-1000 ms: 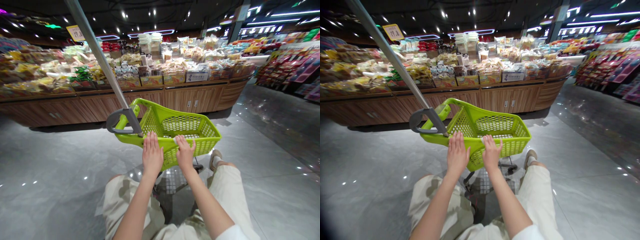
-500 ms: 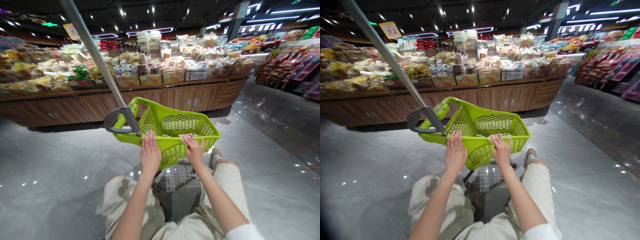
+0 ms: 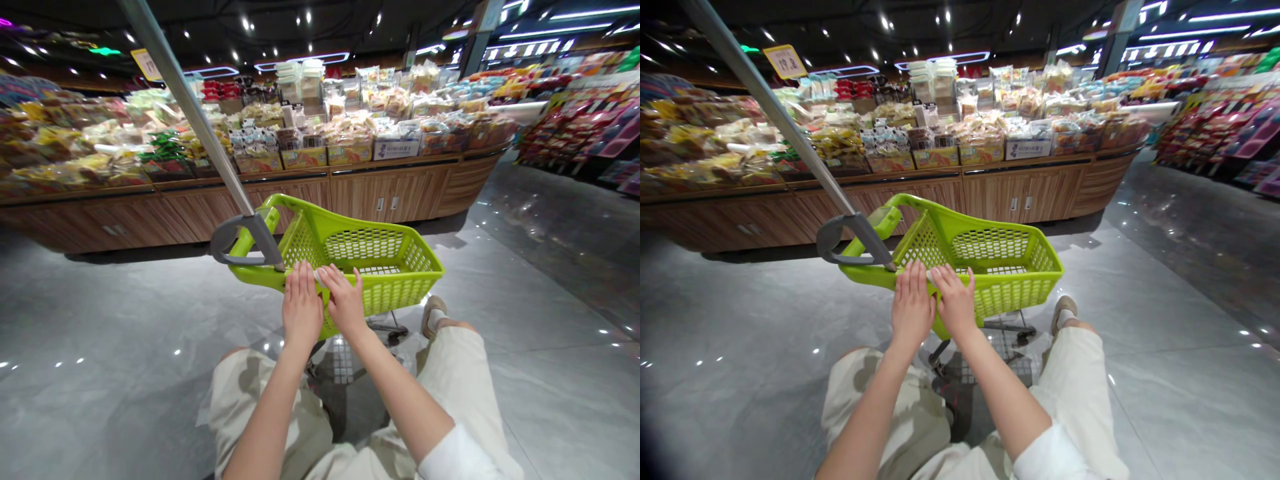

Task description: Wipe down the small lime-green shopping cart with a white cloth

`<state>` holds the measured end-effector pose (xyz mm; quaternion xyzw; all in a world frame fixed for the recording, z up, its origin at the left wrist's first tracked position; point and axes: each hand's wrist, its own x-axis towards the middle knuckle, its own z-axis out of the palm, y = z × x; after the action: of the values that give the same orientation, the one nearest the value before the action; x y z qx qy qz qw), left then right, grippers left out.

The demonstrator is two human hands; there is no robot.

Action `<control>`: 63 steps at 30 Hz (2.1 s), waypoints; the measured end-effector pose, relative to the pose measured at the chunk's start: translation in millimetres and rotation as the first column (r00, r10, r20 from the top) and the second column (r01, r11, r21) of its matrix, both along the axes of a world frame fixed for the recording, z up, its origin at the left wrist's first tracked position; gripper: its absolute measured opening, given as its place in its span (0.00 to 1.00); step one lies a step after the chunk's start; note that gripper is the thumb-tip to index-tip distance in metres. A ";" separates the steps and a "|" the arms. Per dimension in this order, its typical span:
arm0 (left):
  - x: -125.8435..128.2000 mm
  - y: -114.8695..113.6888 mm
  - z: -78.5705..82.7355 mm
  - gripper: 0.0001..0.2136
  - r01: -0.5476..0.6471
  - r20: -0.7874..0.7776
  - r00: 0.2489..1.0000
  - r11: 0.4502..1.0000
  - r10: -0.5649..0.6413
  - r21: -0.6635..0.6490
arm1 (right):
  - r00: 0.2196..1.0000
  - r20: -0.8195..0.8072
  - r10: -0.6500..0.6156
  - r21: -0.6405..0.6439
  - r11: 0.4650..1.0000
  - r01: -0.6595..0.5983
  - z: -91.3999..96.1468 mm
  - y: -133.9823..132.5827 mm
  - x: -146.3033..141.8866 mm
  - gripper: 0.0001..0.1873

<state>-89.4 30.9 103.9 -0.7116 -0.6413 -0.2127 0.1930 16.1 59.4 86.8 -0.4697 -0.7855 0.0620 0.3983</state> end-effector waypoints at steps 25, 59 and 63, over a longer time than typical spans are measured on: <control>-0.3 -0.3 0.1 0.30 -0.005 0.002 1.000 1.000 0.005 0.010 | 0.997 0.056 -0.046 0.007 0.999 0.045 -9.5 -0.3 18.4 0.38; 1.4 -4.6 1.6 0.32 0.016 0.028 0.999 1.000 -0.016 0.018 | 0.935 0.113 -0.335 0.046 0.942 0.332 -47.4 7.0 101.1 0.39; 2.5 -4.8 3.4 0.31 0.008 0.022 1.000 1.000 -0.008 0.011 | 0.972 0.064 -0.225 -0.022 0.974 0.227 -24.5 -1.5 45.4 0.35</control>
<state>-86.9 26.1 107.3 -0.7107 -0.6392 -0.2248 0.1890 61.5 57.9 62.3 -0.5636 -0.7376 0.0136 0.3717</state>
